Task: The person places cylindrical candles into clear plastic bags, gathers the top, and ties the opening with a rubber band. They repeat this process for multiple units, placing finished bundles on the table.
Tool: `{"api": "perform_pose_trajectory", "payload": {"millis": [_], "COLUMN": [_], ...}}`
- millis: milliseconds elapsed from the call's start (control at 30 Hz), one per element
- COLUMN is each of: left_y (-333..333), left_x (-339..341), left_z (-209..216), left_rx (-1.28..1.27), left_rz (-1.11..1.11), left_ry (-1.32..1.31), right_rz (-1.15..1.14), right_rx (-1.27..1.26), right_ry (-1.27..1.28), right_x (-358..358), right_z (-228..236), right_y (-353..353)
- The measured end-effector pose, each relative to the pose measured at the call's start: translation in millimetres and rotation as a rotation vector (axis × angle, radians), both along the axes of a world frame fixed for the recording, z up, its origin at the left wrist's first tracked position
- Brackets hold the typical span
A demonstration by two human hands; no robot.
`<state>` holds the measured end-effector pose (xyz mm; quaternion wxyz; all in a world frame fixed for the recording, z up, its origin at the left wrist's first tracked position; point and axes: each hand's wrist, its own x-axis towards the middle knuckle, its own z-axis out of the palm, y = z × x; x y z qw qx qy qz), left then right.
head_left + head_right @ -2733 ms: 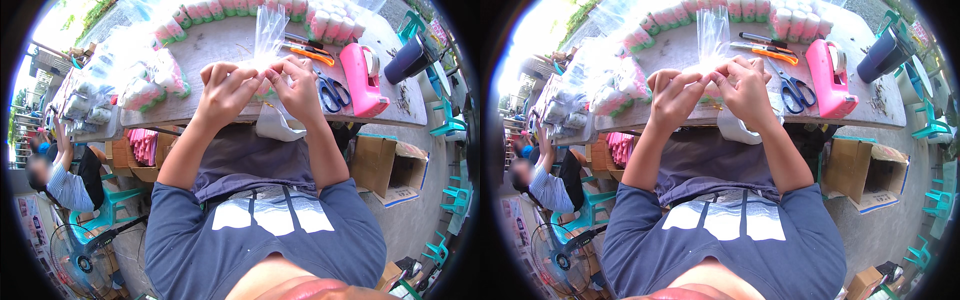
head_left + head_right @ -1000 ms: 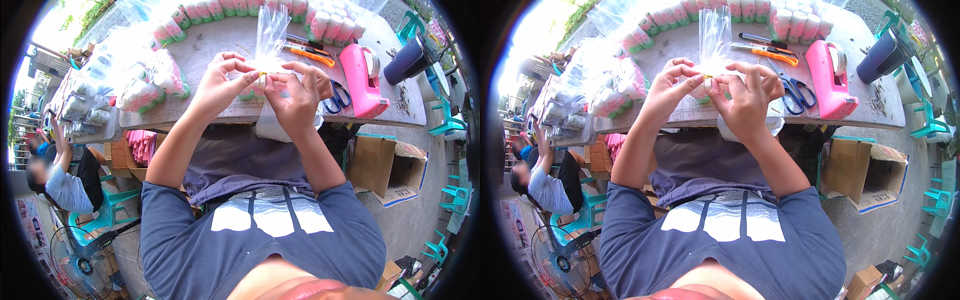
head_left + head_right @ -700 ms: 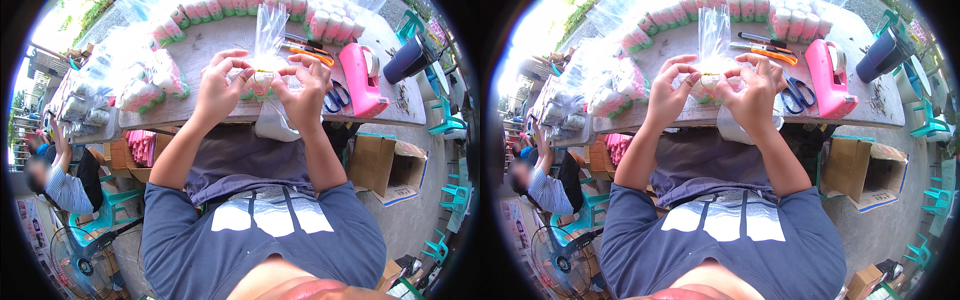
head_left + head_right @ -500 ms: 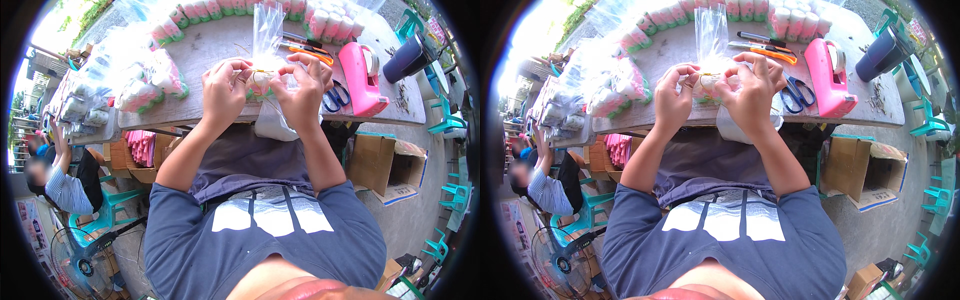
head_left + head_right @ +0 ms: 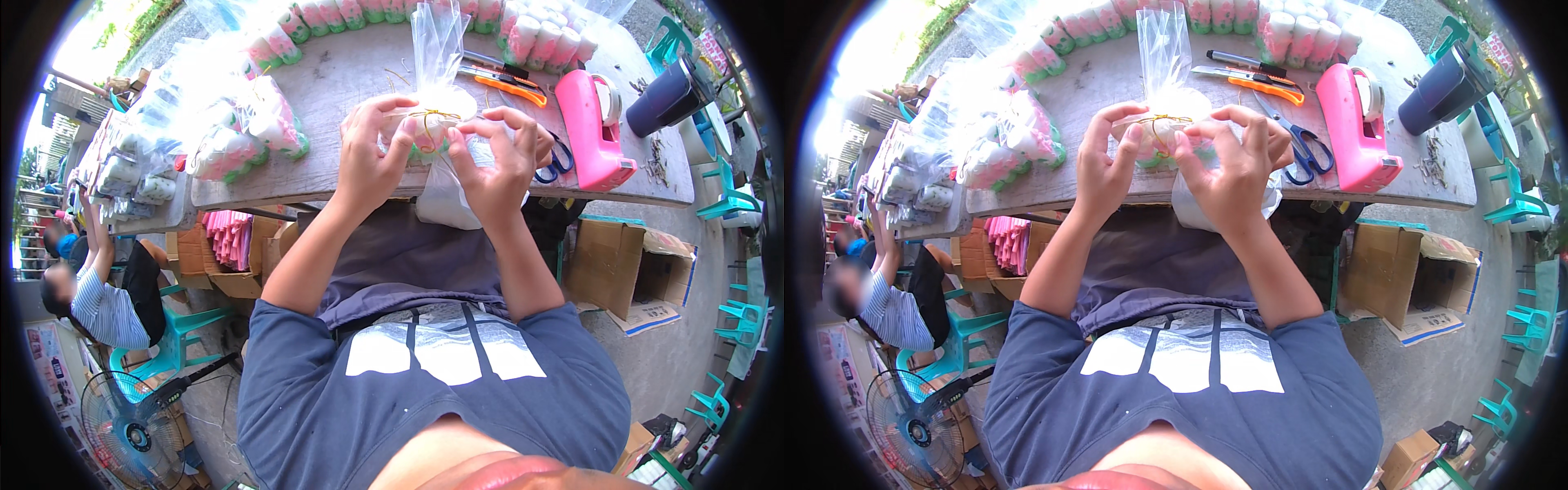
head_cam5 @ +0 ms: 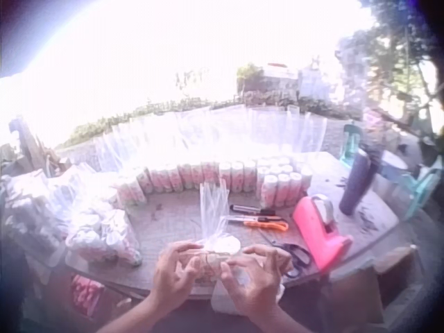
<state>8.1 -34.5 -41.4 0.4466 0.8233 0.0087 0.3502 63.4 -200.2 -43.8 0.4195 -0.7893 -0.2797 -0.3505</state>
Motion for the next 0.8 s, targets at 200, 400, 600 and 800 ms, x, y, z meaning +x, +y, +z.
{"api": "perform_pose_trajectory", "payload": {"millis": [200, 400, 600, 800], "left_y": [-6, -9, -12, -11], "left_x": [-1, 3, 3, 3], "left_z": [-6, -8, -6, -8], "left_rx": [-0.011, 0.061, 0.158, 0.184], "left_rz": [0.029, 0.082, 0.107, 0.11], "left_ry": [-0.009, -0.069, -0.115, -0.129], "right_rz": [-0.033, -0.02, 0.106, 0.163], "right_rx": [-0.03, -0.088, 0.052, 0.151], "right_ry": [-0.025, 0.02, 0.312, 0.382], "right_x": [0, -2, 0, 6], "right_z": [-3, 7, 13, 6], "right_y": [10, 12, 13, 17]}}
